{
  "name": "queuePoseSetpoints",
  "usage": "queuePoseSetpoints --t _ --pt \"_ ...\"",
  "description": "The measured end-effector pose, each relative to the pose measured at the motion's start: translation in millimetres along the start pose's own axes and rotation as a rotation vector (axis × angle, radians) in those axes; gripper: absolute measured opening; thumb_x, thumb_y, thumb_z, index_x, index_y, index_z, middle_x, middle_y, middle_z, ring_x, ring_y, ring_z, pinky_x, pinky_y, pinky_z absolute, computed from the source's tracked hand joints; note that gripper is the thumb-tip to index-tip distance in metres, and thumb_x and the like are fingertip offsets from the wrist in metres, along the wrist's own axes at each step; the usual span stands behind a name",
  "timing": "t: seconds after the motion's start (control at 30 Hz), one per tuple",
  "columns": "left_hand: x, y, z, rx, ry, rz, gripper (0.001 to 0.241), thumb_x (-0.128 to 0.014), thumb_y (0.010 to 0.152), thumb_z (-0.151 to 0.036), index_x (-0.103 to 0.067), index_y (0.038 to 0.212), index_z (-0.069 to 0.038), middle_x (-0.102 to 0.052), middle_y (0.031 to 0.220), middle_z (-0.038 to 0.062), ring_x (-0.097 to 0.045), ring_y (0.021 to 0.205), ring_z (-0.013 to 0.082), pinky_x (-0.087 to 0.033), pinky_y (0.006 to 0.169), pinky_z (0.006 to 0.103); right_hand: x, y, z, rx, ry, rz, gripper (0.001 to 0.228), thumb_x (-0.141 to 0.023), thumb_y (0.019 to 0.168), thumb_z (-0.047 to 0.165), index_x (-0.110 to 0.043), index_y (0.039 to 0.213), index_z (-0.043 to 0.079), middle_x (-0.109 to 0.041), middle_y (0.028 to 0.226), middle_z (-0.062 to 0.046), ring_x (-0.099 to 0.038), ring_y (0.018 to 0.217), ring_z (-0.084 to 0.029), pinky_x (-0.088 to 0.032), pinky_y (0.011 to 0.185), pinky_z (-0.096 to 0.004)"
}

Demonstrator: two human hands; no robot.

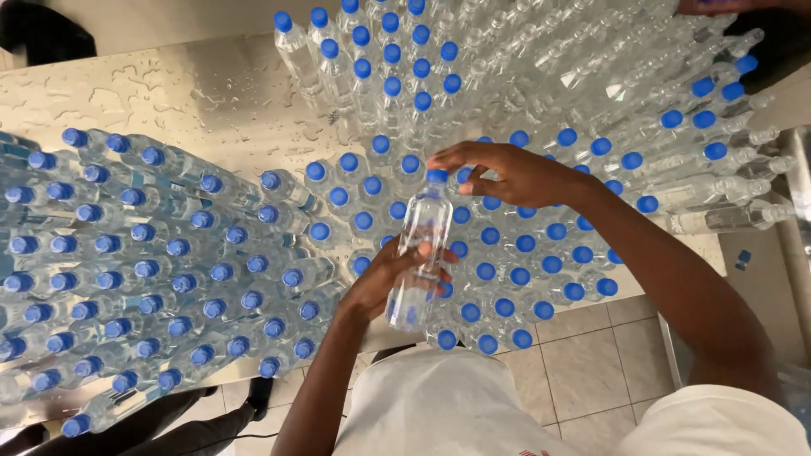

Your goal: Manually screwing plastic caps onto filled water bottles at a production station and using a heat gun for sealing.

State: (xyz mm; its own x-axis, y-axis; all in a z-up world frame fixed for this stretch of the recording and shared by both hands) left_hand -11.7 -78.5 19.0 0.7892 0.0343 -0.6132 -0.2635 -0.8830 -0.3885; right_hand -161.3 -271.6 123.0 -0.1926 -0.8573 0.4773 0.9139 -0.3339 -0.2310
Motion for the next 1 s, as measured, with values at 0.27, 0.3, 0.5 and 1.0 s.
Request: queuePoseSetpoints --t 0.27,0.3,0.5,1.0 --pt "12 -23 16 -0.01 -0.138 0.32 0.077 -0.083 0.092 -0.032 -0.049 0.15 0.005 -0.071 0.107 0.027 -0.08 0.085 0.0366 -0.071 0.07 0.049 -14 -1 1 -0.073 0.087 0.188 0.026 -0.074 0.104 0.028 -0.076 0.121 0.008 -0.068 0.1 -0.003 -0.067 0.093 -0.018 -0.062 0.084 -0.035" --pt "15 -25 15 -0.027 -0.042 0.305 0.073 -0.078 0.092 -0.026 -0.049 0.15 0.007 -0.071 0.107 0.029 -0.079 0.085 0.0398 -0.07 0.07 0.0512 -17 -6 7 -0.131 0.038 0.191 0.028 -0.065 0.109 0.031 -0.072 0.122 0.007 -0.065 0.094 -0.006 -0.065 0.087 -0.021 -0.06 0.079 -0.039" --pt "13 -37 59 0.228 -0.36 0.558 0.069 -0.081 0.1 -0.016 -0.045 0.154 0.006 -0.071 0.111 0.034 -0.077 0.093 0.0415 -0.069 0.077 0.053 -44 -40 36 0.572 -0.763 -0.071 0.046 -0.037 0.114 0.052 -0.057 0.107 0.011 -0.062 0.088 -0.014 -0.067 0.071 -0.031 -0.057 0.063 -0.043" --pt "-38 -27 -11 0.085 1.515 -0.321 0.094 -0.079 0.08 -0.043 -0.045 0.158 -0.002 -0.074 0.095 0.02 -0.076 0.081 0.037 -0.06 0.069 0.0521 -70 -1 -100 -0.348 -0.063 -0.17 0.034 -0.053 0.104 0.033 -0.052 0.105 -0.001 -0.055 0.068 -0.025 -0.058 0.055 -0.036 -0.041 0.05 -0.043"
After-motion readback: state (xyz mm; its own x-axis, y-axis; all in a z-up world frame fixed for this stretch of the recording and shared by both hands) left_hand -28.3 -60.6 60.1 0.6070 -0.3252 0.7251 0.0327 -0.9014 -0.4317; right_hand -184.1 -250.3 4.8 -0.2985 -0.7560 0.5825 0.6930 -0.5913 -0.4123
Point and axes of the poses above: each hand's wrist, its own y-axis towards the middle knuckle, its own x-axis out of the back of the hand, z = x × y, the point moved 3 cm from there along y, towards the middle knuckle
